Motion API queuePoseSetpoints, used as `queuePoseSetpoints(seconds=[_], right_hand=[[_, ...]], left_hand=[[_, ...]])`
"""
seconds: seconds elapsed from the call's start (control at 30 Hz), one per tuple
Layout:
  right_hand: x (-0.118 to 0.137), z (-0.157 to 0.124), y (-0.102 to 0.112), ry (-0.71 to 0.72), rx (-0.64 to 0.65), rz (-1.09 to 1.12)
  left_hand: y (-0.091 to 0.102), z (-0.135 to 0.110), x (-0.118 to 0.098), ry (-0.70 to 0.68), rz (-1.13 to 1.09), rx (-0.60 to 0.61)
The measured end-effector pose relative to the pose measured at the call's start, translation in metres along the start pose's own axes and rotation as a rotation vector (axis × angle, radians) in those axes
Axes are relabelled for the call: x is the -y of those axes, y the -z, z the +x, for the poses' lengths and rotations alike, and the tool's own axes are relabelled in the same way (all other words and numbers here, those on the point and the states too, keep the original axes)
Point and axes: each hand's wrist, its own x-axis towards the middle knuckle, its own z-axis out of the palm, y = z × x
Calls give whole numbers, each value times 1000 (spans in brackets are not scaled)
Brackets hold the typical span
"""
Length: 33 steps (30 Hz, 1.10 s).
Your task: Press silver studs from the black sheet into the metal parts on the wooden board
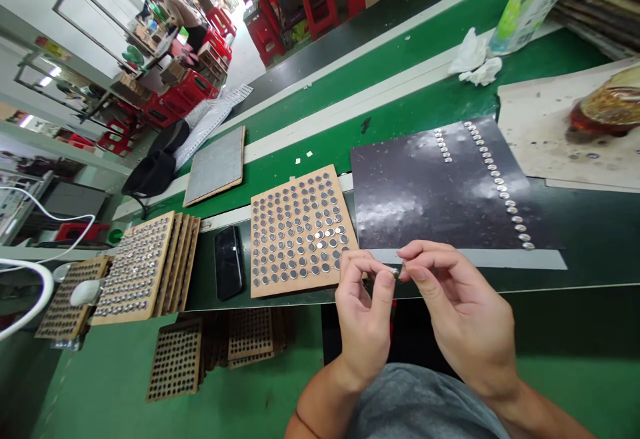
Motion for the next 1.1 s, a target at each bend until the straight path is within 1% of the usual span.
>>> queuePoseSetpoints(seconds=[0.2, 0.27, 0.4, 0.47, 0.57, 0.6, 0.63, 0.7, 0.77, 0.83, 0.9, 0.97, 1.1], right_hand=[[-2, -3, 1, -72, -23, 130], [-1, -2, 1, -71, 9, 152], [1, 3, 2, -91, 84, 112], [0, 4, 4, -154, 125, 153], [-6, 4, 6, -285, 191, 302], [-8, 3, 7, -297, 193, 323], [-9, 2, 7, -277, 172, 310], [-12, -2, 7, -148, 88, 183], [-13, -5, 6, 73, 28, 6], [-14, -6, 4, 298, 27, -123], [-15, -6, 4, 449, 43, -201], [-15, -5, 4, 526, 38, -276], [-19, -5, 8, 632, 45, -388]], left_hand=[[0, 0, 0, -9, 19, -15], [-1, 1, -1, -13, 25, -19], [-1, 1, -4, -31, 56, -25], [0, 1, -4, -33, 63, -22], [1, 1, 0, -7, 20, 13], [2, 1, 2, 4, -10, 26], [2, 1, 4, 13, -43, 39], [1, 2, 8, 28, -113, 49], [0, 2, 9, 51, -164, 44], [0, 2, 9, 81, -189, 34], [0, 2, 7, 95, -195, 30], [0, 2, 6, 94, -195, 25], [1, 1, 4, 96, -199, 16]])
